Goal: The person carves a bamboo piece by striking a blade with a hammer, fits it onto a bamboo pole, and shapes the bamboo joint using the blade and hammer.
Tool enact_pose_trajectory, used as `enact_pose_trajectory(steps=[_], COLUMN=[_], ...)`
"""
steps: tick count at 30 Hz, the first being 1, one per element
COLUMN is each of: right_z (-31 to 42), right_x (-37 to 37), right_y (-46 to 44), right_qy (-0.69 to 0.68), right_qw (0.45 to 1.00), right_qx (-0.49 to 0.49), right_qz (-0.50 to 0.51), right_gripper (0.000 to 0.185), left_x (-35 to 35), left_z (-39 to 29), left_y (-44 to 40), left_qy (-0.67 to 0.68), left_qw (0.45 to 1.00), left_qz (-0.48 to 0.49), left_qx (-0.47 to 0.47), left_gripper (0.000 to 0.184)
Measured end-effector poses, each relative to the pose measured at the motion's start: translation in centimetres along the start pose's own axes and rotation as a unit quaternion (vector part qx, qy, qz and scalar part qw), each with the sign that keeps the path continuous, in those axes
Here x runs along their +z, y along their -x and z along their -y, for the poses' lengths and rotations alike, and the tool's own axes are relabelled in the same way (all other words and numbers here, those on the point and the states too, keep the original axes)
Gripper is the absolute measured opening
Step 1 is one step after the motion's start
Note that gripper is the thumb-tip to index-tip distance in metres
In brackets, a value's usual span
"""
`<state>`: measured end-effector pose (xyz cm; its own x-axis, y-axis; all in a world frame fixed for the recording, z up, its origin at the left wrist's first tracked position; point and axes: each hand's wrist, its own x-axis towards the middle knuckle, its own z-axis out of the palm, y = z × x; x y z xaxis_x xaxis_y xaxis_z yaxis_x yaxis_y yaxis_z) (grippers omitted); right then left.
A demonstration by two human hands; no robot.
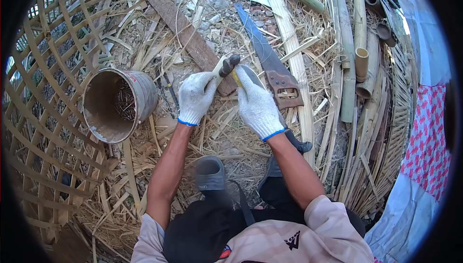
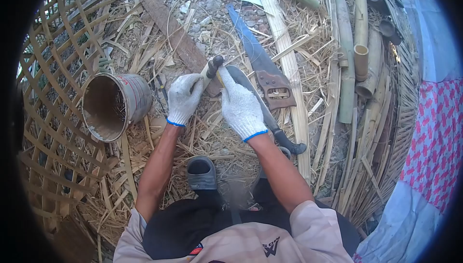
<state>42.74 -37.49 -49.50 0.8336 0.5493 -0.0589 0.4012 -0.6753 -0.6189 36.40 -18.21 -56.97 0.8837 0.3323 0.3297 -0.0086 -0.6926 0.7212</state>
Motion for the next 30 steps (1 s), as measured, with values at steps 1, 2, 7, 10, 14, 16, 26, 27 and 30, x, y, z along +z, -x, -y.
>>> enact_pose_trajectory(steps=[1, 2, 7, 10, 14, 16, 26, 27, 30], right_z=[0.1, 0.1, 0.5, 0.2, 0.3, 0.3, 0.3, 0.5, 0.7], right_x=[0.0, 0.1, 0.0, 0.5, 0.3, 0.3, 0.4, 0.2, -0.1], right_y=[0.1, 0.2, 0.4, 0.4, 0.5, 0.6, 0.5, 0.5, 0.3], right_qy=[0.006, 0.006, -0.004, -0.002, -0.011, -0.026, -0.029, -0.024, -0.016], right_qw=[1.0, 1.0, 1.0, 1.0, 1.0, 0.999, 0.999, 0.999, 0.999], right_qx=[-0.001, 0.0, 0.016, -0.005, 0.013, 0.006, 0.016, 0.024, 0.036], right_qz=[-0.001, -0.001, 0.002, -0.013, -0.007, -0.018, -0.019, -0.01, 0.005], right_gripper=[0.065, 0.065, 0.063, 0.063, 0.061, 0.06, 0.061, 0.061, 0.062], left_x=[-0.1, -0.2, -1.4, -1.8, -1.9, -1.7, -1.1, -1.0, -0.9], left_z=[0.1, 0.2, 0.7, 0.0, 0.3, 0.3, 0.4, 0.3, 0.2], left_y=[0.2, 0.5, 0.5, 0.8, 0.4, 0.3, 0.1, 0.1, -0.3], left_qy=[-0.013, -0.019, -0.022, 0.057, 0.115, 0.083, 0.048, 0.038, 0.027], left_qw=[1.0, 0.998, 0.994, 0.997, 0.973, 0.981, 0.989, 0.993, 0.995], left_qz=[-0.005, -0.011, 0.023, 0.04, 0.045, 0.062, 0.062, 0.052, 0.051], left_qx=[0.027, 0.062, 0.105, -0.034, -0.194, -0.167, -0.122, -0.103, -0.086], left_gripper=[0.014, 0.014, 0.016, 0.013, 0.018, 0.021, 0.023, 0.022, 0.019])
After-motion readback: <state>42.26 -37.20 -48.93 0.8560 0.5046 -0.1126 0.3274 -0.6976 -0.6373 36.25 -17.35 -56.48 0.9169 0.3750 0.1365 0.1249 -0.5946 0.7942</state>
